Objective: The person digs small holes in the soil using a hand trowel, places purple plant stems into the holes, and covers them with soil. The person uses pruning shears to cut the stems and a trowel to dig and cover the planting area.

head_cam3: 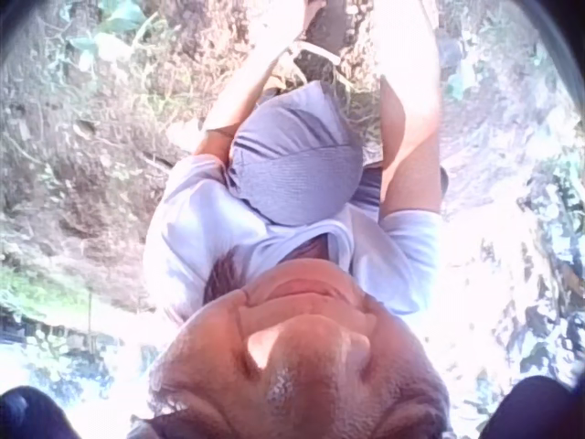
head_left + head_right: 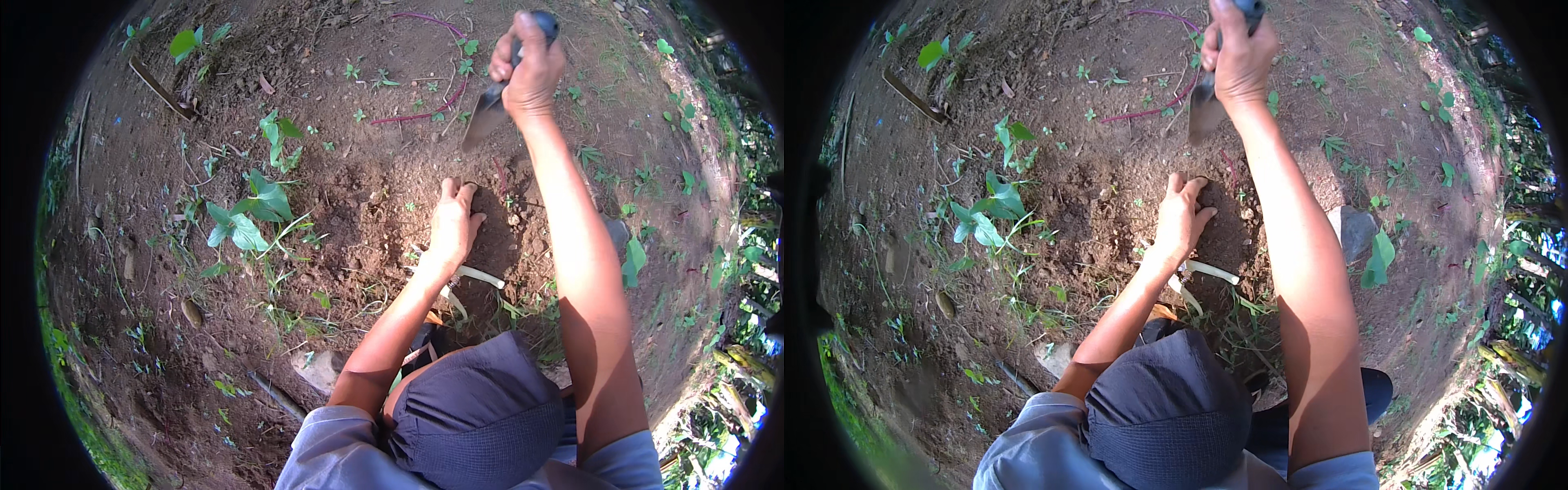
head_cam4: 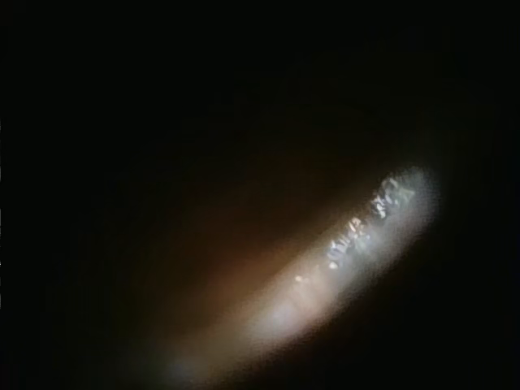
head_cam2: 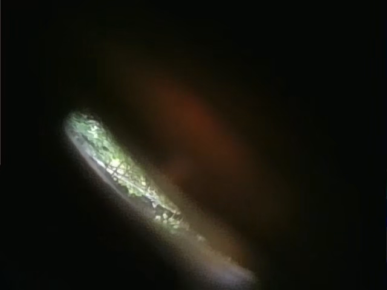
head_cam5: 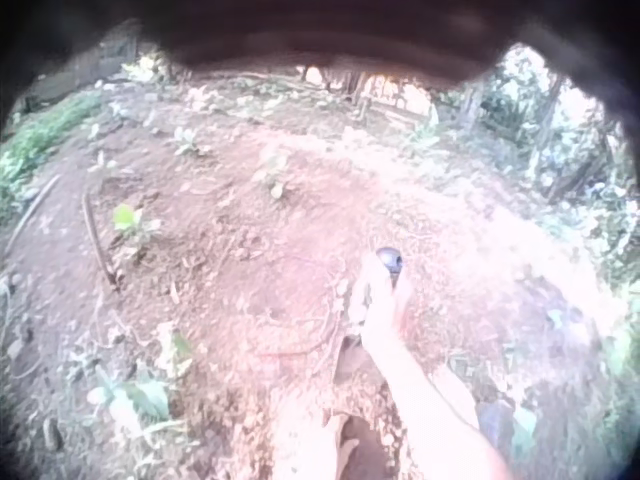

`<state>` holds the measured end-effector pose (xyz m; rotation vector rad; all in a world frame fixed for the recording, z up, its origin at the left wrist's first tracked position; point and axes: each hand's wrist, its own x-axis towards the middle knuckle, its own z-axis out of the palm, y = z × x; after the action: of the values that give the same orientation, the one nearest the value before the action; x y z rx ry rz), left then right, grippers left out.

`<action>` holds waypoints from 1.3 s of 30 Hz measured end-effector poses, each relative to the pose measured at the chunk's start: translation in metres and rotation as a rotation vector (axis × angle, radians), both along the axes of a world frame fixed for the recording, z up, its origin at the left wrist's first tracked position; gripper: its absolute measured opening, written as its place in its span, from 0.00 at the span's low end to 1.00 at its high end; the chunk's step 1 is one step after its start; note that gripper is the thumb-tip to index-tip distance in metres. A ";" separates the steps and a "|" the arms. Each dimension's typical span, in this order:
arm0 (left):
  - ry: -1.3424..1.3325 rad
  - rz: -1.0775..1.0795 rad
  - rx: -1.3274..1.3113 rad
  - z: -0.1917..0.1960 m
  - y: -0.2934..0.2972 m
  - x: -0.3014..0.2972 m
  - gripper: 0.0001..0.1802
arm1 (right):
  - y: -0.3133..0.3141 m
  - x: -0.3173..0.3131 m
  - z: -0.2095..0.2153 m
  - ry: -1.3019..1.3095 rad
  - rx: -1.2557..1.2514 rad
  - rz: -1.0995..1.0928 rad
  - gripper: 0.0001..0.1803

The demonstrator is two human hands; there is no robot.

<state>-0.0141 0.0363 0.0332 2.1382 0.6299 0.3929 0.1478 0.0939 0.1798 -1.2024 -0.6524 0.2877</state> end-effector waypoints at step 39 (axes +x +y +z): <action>0.009 -0.001 -0.194 0.004 -0.002 0.010 0.35 | -0.101 0.095 -0.050 0.352 0.236 -0.331 0.17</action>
<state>-0.0040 0.0344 0.0368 1.9564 0.6452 0.3083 0.2430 -0.0072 0.1296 -0.9819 -0.1700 0.1333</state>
